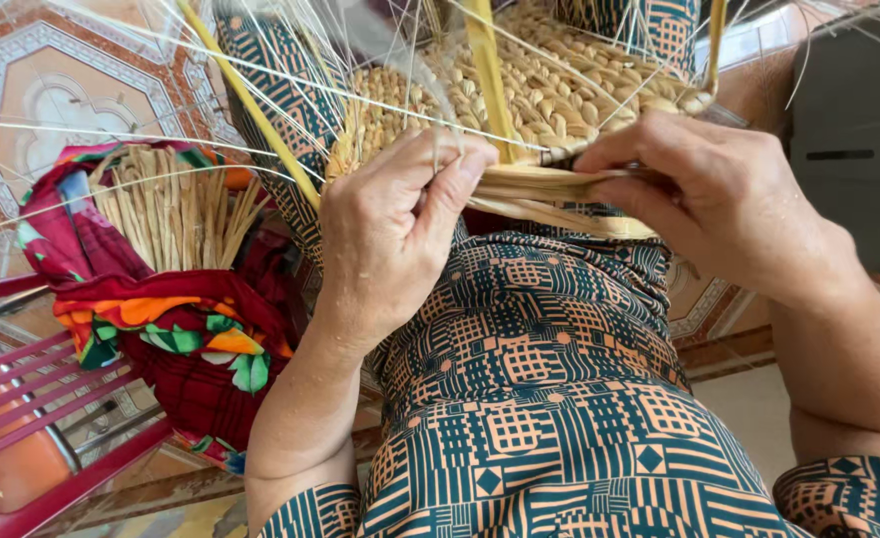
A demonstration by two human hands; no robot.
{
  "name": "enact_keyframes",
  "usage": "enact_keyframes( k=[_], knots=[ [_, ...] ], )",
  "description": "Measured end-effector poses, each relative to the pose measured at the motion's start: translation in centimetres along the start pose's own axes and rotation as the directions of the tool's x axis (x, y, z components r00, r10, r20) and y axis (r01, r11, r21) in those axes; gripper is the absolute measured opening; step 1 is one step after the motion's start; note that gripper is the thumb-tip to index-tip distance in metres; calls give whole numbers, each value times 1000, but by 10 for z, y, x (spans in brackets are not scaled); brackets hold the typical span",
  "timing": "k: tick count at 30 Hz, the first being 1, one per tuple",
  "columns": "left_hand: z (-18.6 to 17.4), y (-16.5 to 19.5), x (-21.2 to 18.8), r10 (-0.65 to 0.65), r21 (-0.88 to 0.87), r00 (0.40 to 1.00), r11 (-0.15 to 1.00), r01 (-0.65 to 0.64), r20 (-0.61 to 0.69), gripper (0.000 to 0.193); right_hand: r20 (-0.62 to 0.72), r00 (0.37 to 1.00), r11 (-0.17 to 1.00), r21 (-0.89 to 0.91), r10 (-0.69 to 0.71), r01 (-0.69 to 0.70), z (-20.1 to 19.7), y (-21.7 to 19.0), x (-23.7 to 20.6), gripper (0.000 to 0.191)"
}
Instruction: The person weaves a basket by hand, interlacing thin bamboo strips through a yellow metal frame. They repeatedly pull and tighten the strips to form a tight weave on the basket base.
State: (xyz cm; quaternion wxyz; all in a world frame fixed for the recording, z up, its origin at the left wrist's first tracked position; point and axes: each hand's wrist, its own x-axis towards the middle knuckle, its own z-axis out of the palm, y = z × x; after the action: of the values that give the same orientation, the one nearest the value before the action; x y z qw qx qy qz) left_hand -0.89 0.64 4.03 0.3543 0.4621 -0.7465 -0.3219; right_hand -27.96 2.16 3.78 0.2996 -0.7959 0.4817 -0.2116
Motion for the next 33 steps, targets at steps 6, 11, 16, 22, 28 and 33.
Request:
enact_keyframes(
  k=[6,11,16,22,28,33],
  knots=[
    [-11,6,2,-132,-144,991,981,129,-8,6,-97,994,982,-179,43,-60,7,-7,4,13],
    [-16,-1,8,-169,-158,985,974,163,-26,8,-280,946,908,-418,-163,33,1,-57,-3,33],
    [-8,-8,9,-85,-153,993,986,71,-87,10,-236,938,845,-525,-255,97,39,-62,25,52],
    [-10,-18,14,-128,-169,992,977,130,19,10,-77,965,883,-426,-251,196,34,-24,19,43],
    [7,-23,15,166,177,983,968,-179,83,24,96,995,898,-438,-8,49,-23,-27,39,31],
    [24,-23,13,77,290,995,955,-57,-59,17,-425,855,909,-400,-296,116,-30,-80,29,11]
  ],
)
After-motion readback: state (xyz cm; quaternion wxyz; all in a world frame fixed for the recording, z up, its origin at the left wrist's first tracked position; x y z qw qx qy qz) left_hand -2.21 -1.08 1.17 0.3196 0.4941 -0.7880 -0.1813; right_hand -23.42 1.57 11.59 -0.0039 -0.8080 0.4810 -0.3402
